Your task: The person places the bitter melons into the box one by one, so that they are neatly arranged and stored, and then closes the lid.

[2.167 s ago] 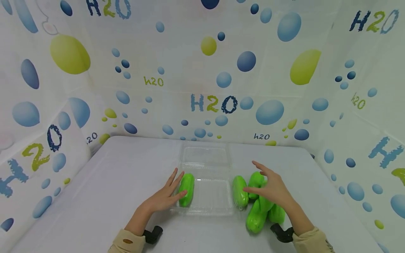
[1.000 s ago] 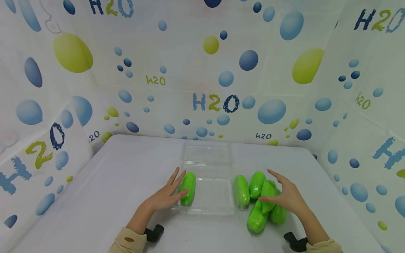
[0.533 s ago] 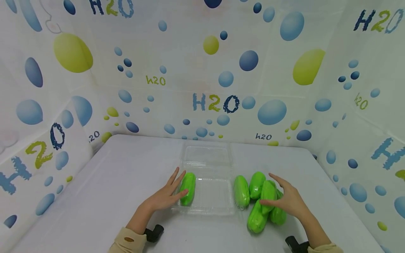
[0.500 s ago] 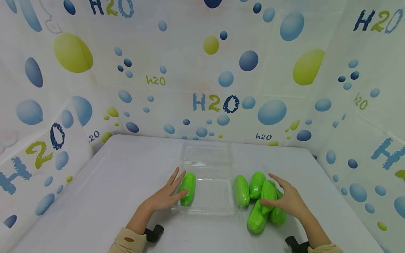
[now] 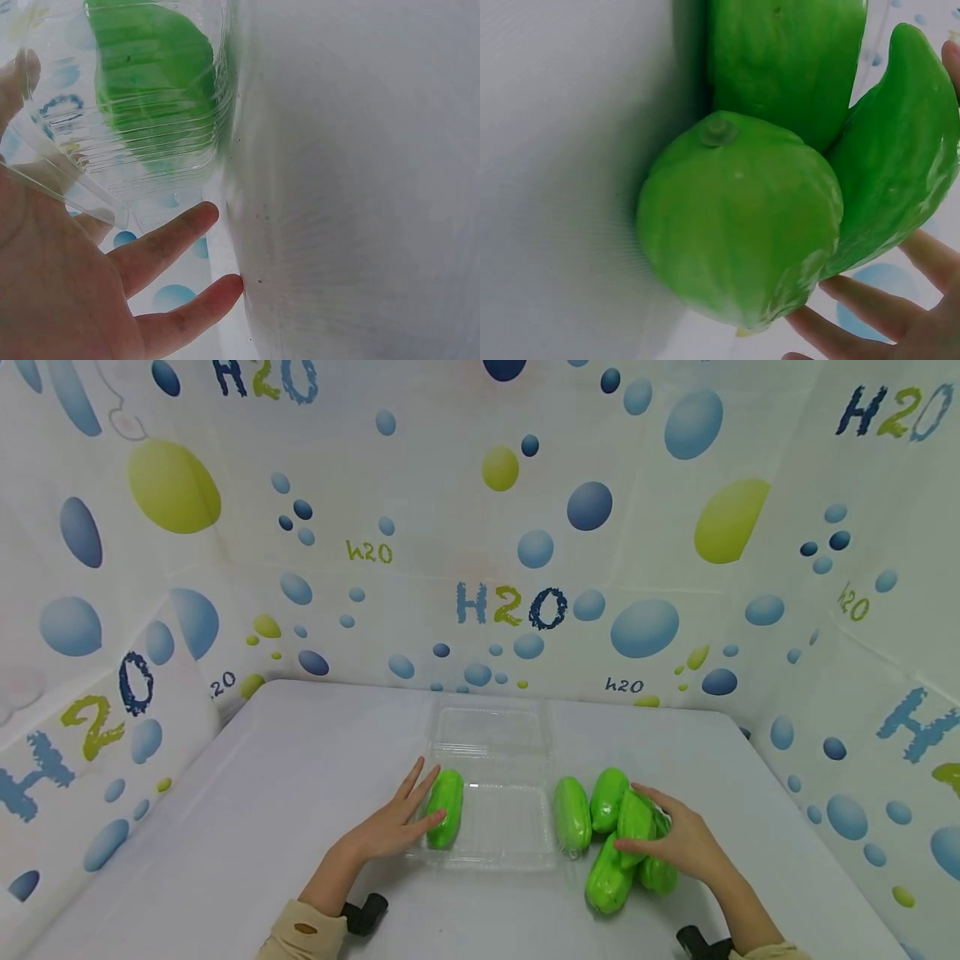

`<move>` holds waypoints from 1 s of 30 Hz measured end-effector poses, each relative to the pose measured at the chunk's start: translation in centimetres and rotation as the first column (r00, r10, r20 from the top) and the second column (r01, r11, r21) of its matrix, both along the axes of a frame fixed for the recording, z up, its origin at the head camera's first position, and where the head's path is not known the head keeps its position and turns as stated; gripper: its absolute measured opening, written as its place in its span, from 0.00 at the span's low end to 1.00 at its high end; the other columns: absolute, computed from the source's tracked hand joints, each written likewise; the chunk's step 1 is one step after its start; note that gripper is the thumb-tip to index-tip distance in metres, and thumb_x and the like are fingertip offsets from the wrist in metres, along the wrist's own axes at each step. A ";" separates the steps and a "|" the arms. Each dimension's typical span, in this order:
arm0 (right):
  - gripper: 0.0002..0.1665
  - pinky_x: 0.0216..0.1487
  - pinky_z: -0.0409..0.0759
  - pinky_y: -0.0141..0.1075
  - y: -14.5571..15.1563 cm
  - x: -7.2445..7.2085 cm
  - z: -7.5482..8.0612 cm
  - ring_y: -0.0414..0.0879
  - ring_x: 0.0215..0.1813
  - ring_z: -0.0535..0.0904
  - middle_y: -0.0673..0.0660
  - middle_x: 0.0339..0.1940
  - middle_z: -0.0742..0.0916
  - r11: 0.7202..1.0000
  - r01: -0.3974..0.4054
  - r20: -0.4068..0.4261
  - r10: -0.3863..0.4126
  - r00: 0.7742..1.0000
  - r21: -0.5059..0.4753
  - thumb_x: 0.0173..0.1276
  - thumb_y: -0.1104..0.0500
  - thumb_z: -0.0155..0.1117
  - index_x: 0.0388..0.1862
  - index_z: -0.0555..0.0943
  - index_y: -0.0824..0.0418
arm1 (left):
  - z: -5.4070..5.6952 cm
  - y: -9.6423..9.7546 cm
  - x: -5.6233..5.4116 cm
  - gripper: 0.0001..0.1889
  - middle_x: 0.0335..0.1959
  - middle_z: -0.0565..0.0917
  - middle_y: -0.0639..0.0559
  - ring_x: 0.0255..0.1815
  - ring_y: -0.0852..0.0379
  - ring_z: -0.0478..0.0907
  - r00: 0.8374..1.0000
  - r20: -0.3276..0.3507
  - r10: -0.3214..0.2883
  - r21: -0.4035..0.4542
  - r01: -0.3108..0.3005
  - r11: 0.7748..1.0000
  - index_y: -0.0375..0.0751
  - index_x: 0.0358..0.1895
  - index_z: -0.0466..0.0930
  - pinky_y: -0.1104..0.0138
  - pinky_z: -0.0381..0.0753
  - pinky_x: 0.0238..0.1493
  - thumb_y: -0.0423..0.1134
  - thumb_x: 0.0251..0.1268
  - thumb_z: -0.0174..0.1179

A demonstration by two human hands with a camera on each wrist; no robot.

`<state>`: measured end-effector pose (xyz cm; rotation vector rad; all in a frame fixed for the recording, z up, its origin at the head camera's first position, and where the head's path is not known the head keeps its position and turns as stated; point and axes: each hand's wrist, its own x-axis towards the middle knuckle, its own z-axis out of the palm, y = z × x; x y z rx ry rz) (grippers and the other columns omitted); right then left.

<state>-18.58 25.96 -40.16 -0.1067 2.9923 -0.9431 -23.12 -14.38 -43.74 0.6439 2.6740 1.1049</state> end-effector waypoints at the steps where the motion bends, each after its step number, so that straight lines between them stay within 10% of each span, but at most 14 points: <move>1: 0.55 0.53 0.63 0.63 0.0 0.0 -0.1 0.70 0.63 0.60 0.70 0.65 0.67 1.000 0.001 0.009 -0.001 1.000 -0.001 0.44 0.37 0.72 0.68 0.63 0.57 | 0.0 0.0 0.0 0.39 0.73 0.32 0.47 0.69 0.35 0.47 1.000 0.000 -0.001 0.000 0.001 1.000 0.49 0.73 0.39 0.38 0.58 0.56 0.57 0.66 0.48; 30: 0.56 0.54 0.64 0.62 -0.2 -0.2 -0.2 0.68 0.63 0.62 0.68 0.64 0.68 0.999 -0.014 -0.037 0.012 0.999 -0.045 0.41 0.39 0.75 0.67 0.64 0.60 | 0.2 -0.2 -0.4 0.40 0.73 0.32 0.45 0.70 0.37 0.45 1.000 0.005 -0.004 0.006 0.004 1.000 0.47 0.73 0.39 0.38 0.57 0.57 0.57 0.66 0.48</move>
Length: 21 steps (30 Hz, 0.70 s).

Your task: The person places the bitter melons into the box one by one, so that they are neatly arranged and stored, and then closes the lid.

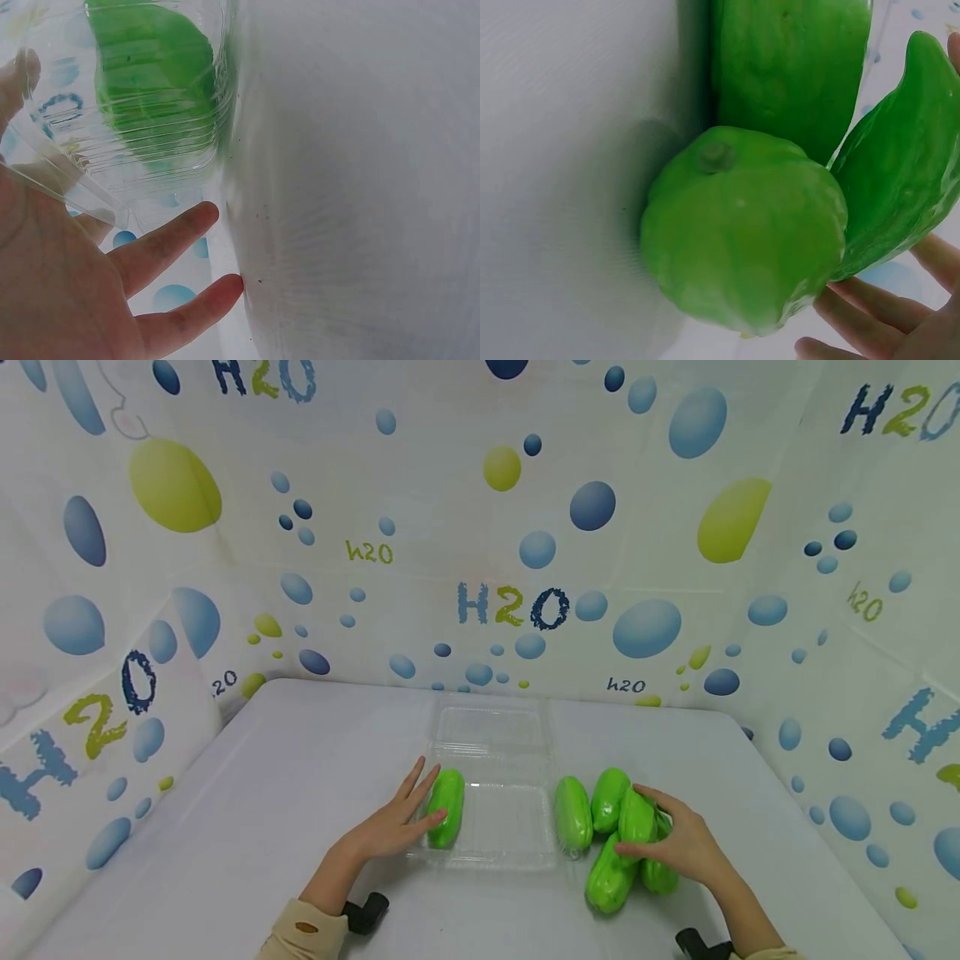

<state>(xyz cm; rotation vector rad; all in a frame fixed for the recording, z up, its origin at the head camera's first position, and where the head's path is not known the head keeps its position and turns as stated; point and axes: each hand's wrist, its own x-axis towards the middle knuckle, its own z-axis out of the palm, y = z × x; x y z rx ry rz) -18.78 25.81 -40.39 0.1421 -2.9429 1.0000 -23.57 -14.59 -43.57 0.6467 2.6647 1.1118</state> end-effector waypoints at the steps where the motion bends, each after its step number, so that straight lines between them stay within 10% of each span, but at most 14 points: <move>1: 0.56 0.53 0.64 0.62 0.0 0.0 0.0 0.68 0.63 0.62 0.68 0.64 0.68 1.000 0.001 -0.003 -0.001 1.000 -0.003 0.41 0.39 0.75 0.67 0.64 0.60 | 0.0 0.0 0.0 0.40 0.73 0.32 0.45 0.70 0.37 0.45 1.000 0.002 -0.001 0.001 0.001 1.000 0.47 0.73 0.39 0.38 0.57 0.57 0.57 0.66 0.48; 21: 0.53 0.51 0.71 0.57 -0.6 -0.2 1.1 0.69 0.60 0.66 0.67 0.65 0.67 0.998 -0.036 -0.057 0.034 0.998 -0.047 0.44 0.44 0.76 0.67 0.64 0.60 | 0.2 0.0 0.1 0.40 0.73 0.31 0.46 0.70 0.37 0.45 1.000 0.010 0.000 0.000 0.000 1.000 0.48 0.73 0.39 0.39 0.57 0.57 0.57 0.66 0.48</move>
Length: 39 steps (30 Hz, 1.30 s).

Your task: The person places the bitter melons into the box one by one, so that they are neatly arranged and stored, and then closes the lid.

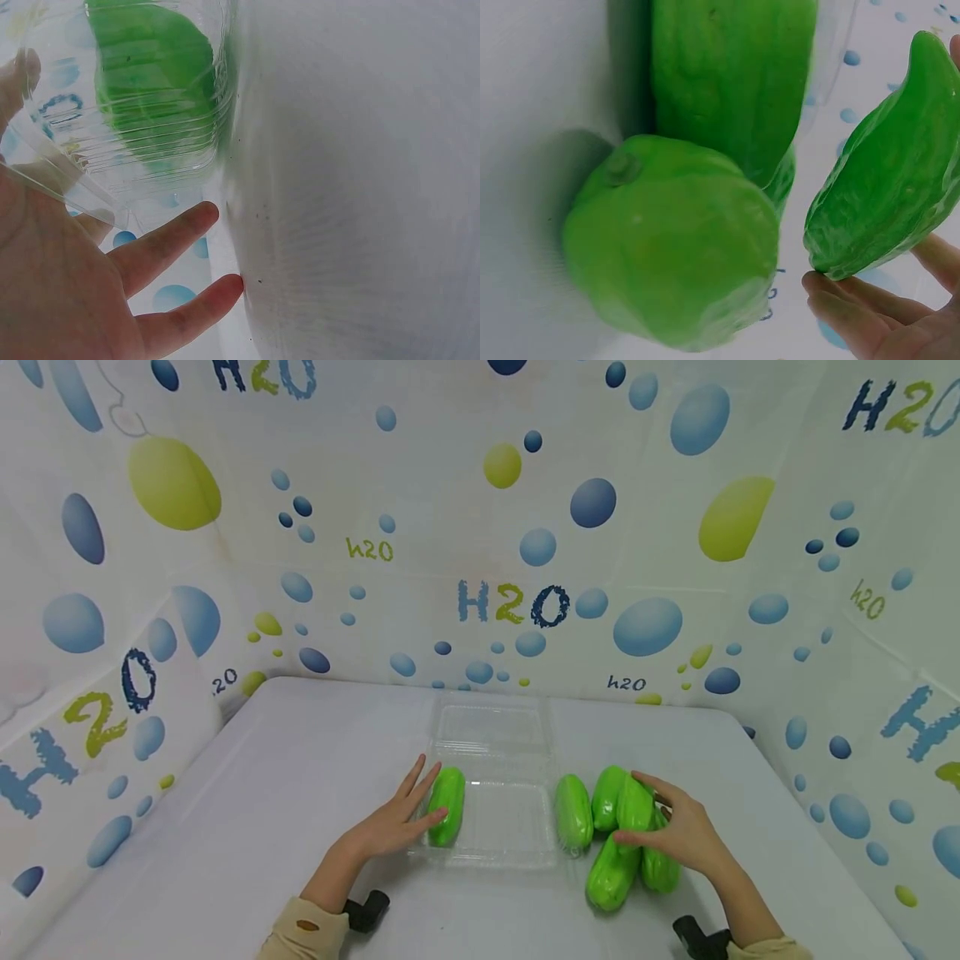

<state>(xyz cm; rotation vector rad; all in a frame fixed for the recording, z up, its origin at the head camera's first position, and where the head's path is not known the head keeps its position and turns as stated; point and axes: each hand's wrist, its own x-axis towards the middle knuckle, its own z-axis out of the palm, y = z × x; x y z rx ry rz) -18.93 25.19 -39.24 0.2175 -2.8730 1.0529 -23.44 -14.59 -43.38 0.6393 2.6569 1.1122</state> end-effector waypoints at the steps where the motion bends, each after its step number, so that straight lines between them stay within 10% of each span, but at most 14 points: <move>1: 0.53 0.52 0.70 0.57 0.0 0.0 0.0 0.69 0.60 0.65 0.67 0.65 0.68 1.000 -0.006 -0.007 0.006 1.000 -0.005 0.44 0.44 0.76 0.67 0.64 0.61 | 0.0 0.0 0.0 0.40 0.73 0.31 0.46 0.70 0.37 0.46 1.000 0.000 0.000 -0.001 0.000 1.000 0.48 0.73 0.39 0.39 0.57 0.57 0.57 0.66 0.48; 39: 0.54 0.58 0.66 0.53 -3.3 -2.2 2.1 0.58 0.66 0.61 0.59 0.67 0.68 0.985 -0.133 -0.061 0.126 0.990 -0.113 0.41 0.44 0.77 0.67 0.65 0.55 | 0.0 0.0 -0.1 0.40 0.73 0.32 0.46 0.69 0.35 0.48 1.000 -0.017 0.002 -0.017 -0.003 1.000 0.47 0.73 0.39 0.39 0.59 0.56 0.57 0.66 0.47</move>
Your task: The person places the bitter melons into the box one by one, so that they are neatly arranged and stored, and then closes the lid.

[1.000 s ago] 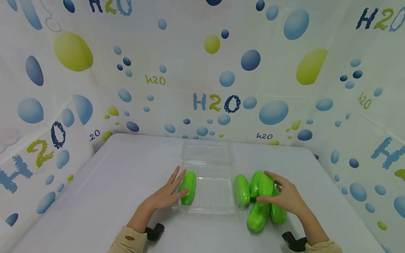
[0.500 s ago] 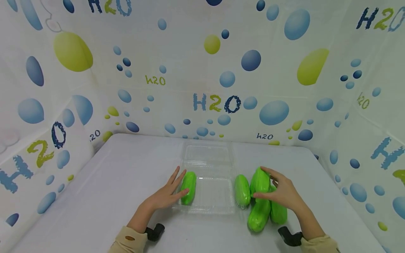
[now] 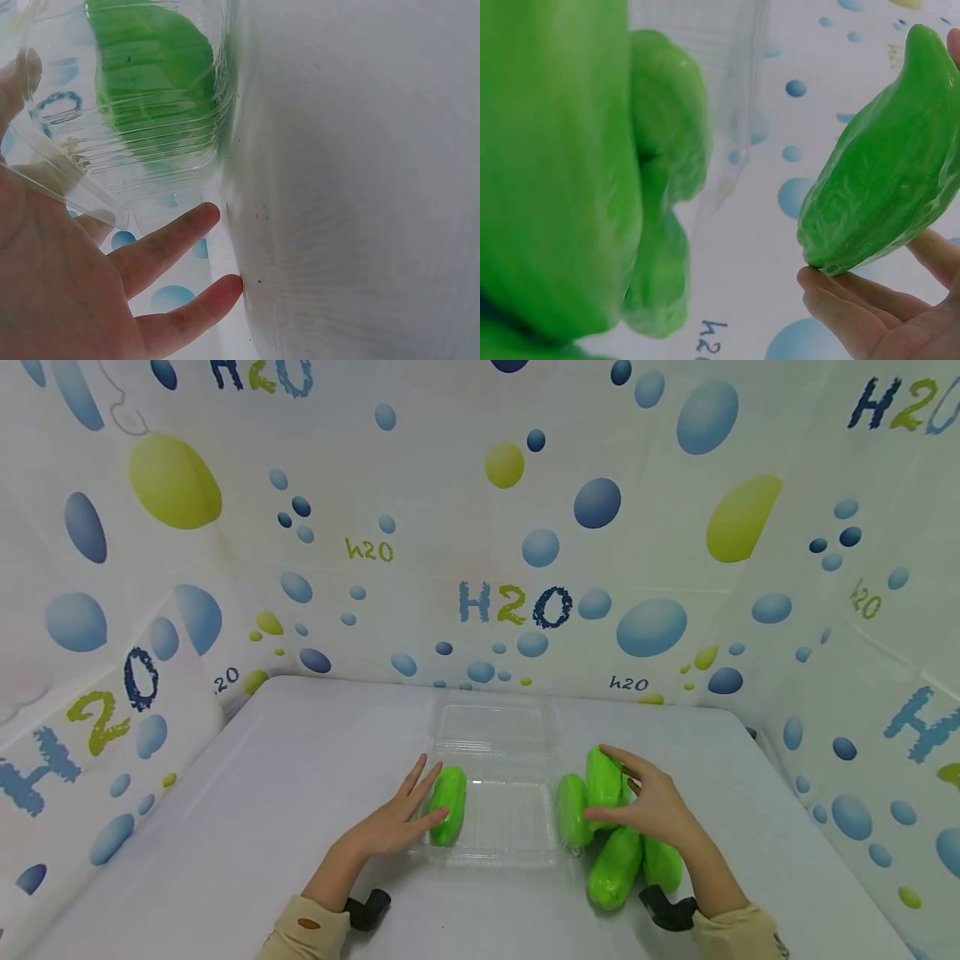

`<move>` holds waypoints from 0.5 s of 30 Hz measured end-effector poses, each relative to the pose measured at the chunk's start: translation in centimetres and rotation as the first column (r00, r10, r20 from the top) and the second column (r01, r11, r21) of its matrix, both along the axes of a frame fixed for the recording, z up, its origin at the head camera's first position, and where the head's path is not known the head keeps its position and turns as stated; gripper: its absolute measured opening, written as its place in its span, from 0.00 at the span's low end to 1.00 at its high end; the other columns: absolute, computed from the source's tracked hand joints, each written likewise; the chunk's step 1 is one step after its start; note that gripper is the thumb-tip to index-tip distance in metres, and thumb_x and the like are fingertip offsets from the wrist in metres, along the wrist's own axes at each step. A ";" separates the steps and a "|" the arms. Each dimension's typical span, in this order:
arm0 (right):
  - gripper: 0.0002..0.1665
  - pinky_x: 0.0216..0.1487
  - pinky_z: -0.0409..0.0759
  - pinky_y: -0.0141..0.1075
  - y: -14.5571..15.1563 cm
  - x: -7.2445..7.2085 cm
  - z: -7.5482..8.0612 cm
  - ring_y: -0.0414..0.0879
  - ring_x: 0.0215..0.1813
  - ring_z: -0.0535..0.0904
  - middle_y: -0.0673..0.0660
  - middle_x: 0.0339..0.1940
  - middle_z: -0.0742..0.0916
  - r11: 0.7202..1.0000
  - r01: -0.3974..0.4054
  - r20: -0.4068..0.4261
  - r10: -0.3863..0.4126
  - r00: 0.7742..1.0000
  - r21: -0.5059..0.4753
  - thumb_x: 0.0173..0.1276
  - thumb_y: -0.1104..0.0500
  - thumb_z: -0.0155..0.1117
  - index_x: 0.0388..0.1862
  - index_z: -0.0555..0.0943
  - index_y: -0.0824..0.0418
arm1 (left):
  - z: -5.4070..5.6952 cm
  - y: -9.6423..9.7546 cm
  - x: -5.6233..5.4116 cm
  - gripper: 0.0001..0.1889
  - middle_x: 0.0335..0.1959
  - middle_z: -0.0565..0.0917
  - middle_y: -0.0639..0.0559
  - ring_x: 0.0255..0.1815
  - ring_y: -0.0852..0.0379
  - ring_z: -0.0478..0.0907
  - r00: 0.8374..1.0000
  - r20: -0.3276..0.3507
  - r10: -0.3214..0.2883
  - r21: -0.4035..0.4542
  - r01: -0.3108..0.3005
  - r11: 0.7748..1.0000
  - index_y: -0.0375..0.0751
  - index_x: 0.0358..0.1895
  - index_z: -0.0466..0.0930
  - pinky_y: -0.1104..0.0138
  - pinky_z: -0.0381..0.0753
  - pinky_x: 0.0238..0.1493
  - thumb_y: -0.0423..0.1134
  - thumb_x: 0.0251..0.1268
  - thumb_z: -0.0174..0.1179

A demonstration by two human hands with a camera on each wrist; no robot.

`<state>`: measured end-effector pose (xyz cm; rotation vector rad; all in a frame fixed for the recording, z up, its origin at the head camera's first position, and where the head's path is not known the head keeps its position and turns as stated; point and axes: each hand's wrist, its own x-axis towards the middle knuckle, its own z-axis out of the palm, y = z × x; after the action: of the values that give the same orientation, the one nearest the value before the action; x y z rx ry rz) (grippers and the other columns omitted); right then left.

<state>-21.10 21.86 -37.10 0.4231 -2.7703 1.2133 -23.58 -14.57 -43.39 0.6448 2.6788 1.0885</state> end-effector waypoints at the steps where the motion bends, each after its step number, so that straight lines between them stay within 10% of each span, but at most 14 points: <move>1: 0.54 0.58 0.66 0.52 -0.2 0.0 0.0 0.57 0.66 0.61 0.59 0.66 0.68 1.000 -0.001 0.002 0.001 1.000 -0.004 0.41 0.43 0.77 0.67 0.65 0.55 | 0.0 0.0 0.0 0.40 0.73 0.32 0.45 0.69 0.35 0.48 1.000 -0.001 0.000 0.000 0.000 1.000 0.46 0.73 0.40 0.39 0.59 0.56 0.57 0.66 0.48; 15: 0.53 0.60 0.65 0.50 -2.7 -0.5 0.3 0.55 0.67 0.62 0.56 0.66 0.69 0.997 -0.055 0.003 0.055 0.998 -0.051 0.42 0.44 0.77 0.67 0.65 0.54 | 0.0 0.0 0.1 0.39 0.73 0.31 0.46 0.70 0.37 0.46 1.000 0.005 -0.012 0.017 0.012 1.000 0.51 0.73 0.37 0.39 0.58 0.57 0.57 0.66 0.48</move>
<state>-21.63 19.19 -36.84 0.4958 -2.7421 1.2957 -23.51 -14.62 -43.39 0.6597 2.6609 1.1094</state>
